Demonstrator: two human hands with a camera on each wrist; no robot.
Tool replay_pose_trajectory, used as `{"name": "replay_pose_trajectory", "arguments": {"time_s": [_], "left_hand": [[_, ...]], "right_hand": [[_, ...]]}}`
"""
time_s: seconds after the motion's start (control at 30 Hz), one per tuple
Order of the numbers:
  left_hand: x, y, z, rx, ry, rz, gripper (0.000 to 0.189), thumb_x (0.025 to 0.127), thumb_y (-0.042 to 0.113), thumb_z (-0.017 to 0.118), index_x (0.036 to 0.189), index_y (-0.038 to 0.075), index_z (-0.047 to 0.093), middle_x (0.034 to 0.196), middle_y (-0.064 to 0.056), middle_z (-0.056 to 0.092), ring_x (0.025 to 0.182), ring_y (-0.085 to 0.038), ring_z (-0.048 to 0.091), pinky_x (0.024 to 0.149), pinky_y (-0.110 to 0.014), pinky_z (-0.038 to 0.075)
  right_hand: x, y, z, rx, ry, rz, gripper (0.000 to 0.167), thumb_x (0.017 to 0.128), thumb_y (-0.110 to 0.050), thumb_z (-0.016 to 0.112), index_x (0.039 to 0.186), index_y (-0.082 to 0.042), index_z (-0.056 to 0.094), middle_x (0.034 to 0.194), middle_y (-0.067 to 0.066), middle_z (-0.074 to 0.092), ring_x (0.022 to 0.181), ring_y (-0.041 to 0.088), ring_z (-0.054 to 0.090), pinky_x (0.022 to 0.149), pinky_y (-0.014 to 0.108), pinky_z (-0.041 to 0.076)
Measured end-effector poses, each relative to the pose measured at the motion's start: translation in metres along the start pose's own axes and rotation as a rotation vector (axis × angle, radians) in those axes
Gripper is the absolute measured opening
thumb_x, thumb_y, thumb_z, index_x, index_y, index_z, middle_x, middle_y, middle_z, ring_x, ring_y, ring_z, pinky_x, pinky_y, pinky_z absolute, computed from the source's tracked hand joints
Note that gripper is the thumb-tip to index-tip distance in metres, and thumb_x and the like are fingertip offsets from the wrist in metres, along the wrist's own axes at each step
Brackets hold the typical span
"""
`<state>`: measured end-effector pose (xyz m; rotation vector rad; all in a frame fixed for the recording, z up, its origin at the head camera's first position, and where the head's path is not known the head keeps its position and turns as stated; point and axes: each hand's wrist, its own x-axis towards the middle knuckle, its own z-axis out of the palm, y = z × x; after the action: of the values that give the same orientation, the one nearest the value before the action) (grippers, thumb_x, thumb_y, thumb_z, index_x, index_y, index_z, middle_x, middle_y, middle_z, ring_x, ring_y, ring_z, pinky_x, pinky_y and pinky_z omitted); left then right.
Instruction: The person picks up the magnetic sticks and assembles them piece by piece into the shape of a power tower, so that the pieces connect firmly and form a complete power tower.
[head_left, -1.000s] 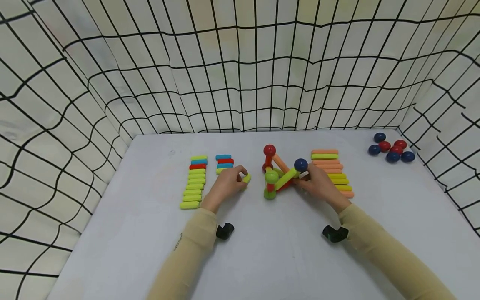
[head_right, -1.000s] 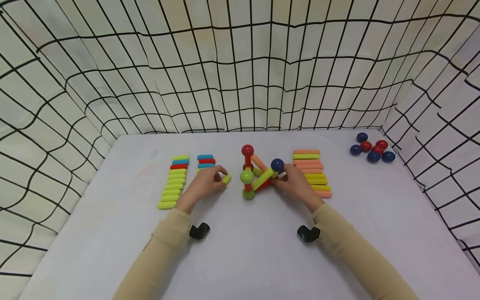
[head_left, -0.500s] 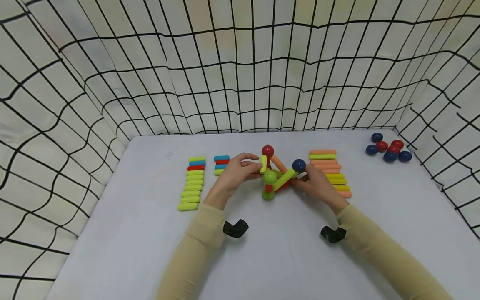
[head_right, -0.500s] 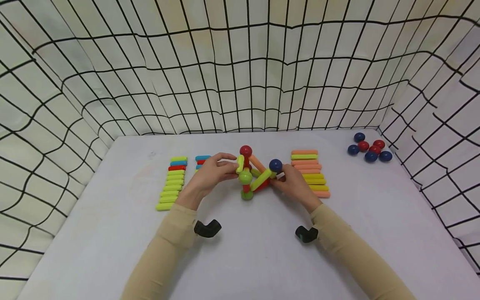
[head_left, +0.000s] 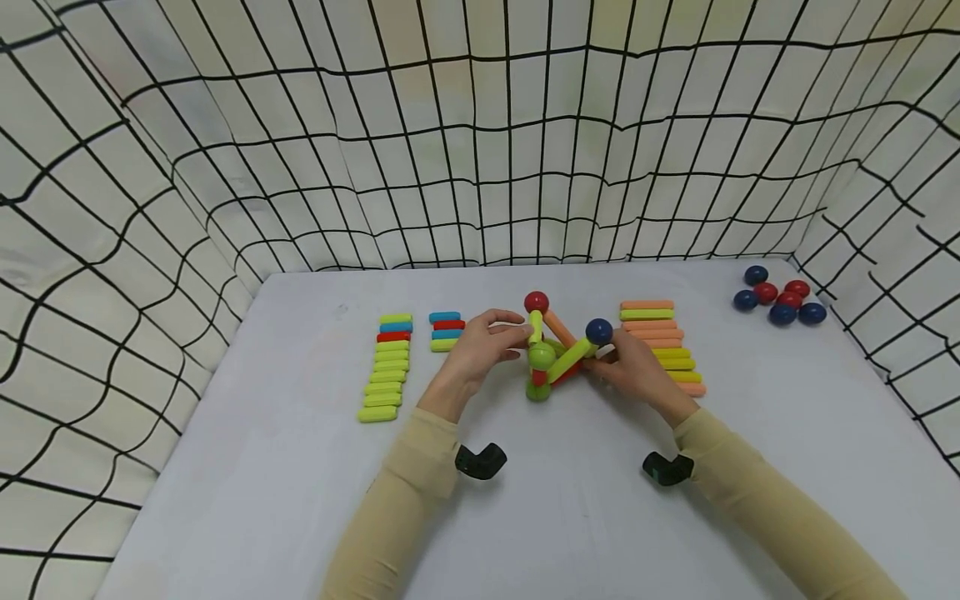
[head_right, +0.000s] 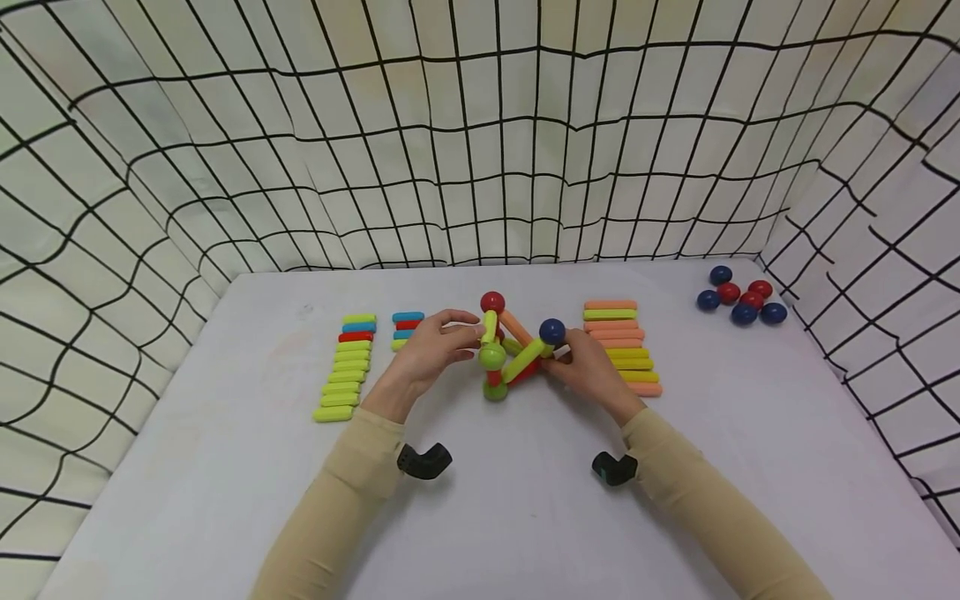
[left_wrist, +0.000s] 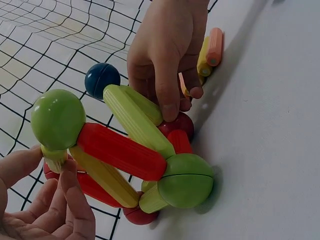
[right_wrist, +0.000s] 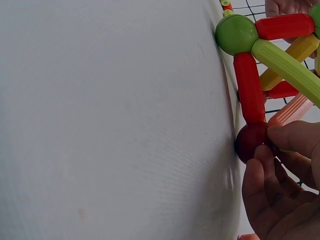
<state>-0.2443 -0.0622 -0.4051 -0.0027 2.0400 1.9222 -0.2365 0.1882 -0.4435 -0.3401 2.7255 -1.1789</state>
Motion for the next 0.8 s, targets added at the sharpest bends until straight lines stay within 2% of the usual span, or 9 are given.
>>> {"name": "replay_pose_trajectory", "arguments": {"time_s": [0.1, 0.2, 0.27, 0.4, 0.5, 0.63, 0.8], "left_hand": [[-0.001, 0.001, 0.002, 0.012, -0.003, 0.000, 0.038, 0.092, 0.026, 0.069, 0.122, 0.007, 0.056, 0.110, -0.009, 0.070, 0.102, -0.028, 0.065, 0.096, -0.042, 0.050], [-0.005, 0.002, 0.004, 0.058, -0.001, 0.017, 0.038, 0.093, 0.029, 0.068, 0.122, 0.007, 0.056, 0.108, -0.008, 0.068, 0.102, -0.031, 0.063, 0.093, -0.041, 0.051], [-0.012, 0.003, 0.006, 0.142, 0.001, 0.038, 0.040, 0.093, 0.033, 0.067, 0.121, 0.007, 0.055, 0.106, -0.007, 0.065, 0.098, -0.032, 0.062, 0.087, -0.039, 0.053], [-0.028, 0.009, 0.011, 0.403, -0.020, 0.105, 0.049, 0.088, 0.041, 0.071, 0.120, 0.010, 0.049, 0.098, -0.006, 0.057, 0.084, -0.026, 0.057, 0.068, -0.032, 0.049], [-0.035, 0.014, 0.014, 0.506, -0.038, 0.154, 0.050, 0.087, 0.038, 0.073, 0.119, 0.010, 0.046, 0.095, -0.007, 0.055, 0.073, -0.021, 0.058, 0.062, -0.030, 0.046], [-0.033, 0.018, 0.013, 0.498, -0.002, 0.185, 0.047, 0.089, 0.026, 0.073, 0.123, 0.005, 0.048, 0.099, -0.008, 0.056, 0.070, -0.023, 0.065, 0.064, -0.031, 0.052], [-0.019, 0.016, 0.005, 0.458, 0.116, 0.267, 0.039, 0.092, 0.018, 0.070, 0.122, 0.001, 0.052, 0.105, -0.012, 0.058, 0.091, -0.023, 0.067, 0.073, -0.034, 0.054]], "right_hand": [[0.000, 0.001, 0.000, -0.005, 0.003, -0.005, 0.035, 0.091, -0.015, 0.070, 0.120, -0.002, 0.056, 0.114, 0.016, 0.063, 0.094, 0.030, 0.065, 0.076, 0.039, 0.058], [0.000, 0.001, -0.001, -0.003, 0.004, -0.011, 0.034, 0.090, -0.015, 0.071, 0.119, -0.003, 0.057, 0.112, 0.015, 0.063, 0.093, 0.029, 0.064, 0.076, 0.039, 0.057], [0.000, 0.002, -0.001, 0.000, -0.002, -0.022, 0.033, 0.091, -0.015, 0.070, 0.119, -0.003, 0.057, 0.112, 0.015, 0.063, 0.093, 0.029, 0.064, 0.075, 0.038, 0.057], [0.000, 0.004, -0.003, -0.018, -0.038, -0.060, 0.031, 0.093, -0.016, 0.068, 0.120, -0.004, 0.059, 0.113, 0.014, 0.065, 0.093, 0.028, 0.065, 0.075, 0.038, 0.058], [-0.001, 0.005, -0.004, -0.054, -0.058, -0.078, 0.031, 0.094, -0.018, 0.066, 0.121, -0.004, 0.060, 0.111, 0.013, 0.066, 0.093, 0.028, 0.065, 0.076, 0.038, 0.057], [-0.003, 0.005, -0.003, -0.083, -0.062, -0.074, 0.031, 0.092, -0.020, 0.070, 0.116, -0.003, 0.061, 0.103, 0.011, 0.067, 0.088, 0.026, 0.061, 0.075, 0.037, 0.055], [-0.011, -0.002, 0.005, -0.021, -0.058, -0.010, 0.041, 0.085, -0.022, 0.077, 0.110, -0.001, 0.053, 0.100, 0.012, 0.064, 0.084, 0.023, 0.058, 0.073, 0.033, 0.051]]}}
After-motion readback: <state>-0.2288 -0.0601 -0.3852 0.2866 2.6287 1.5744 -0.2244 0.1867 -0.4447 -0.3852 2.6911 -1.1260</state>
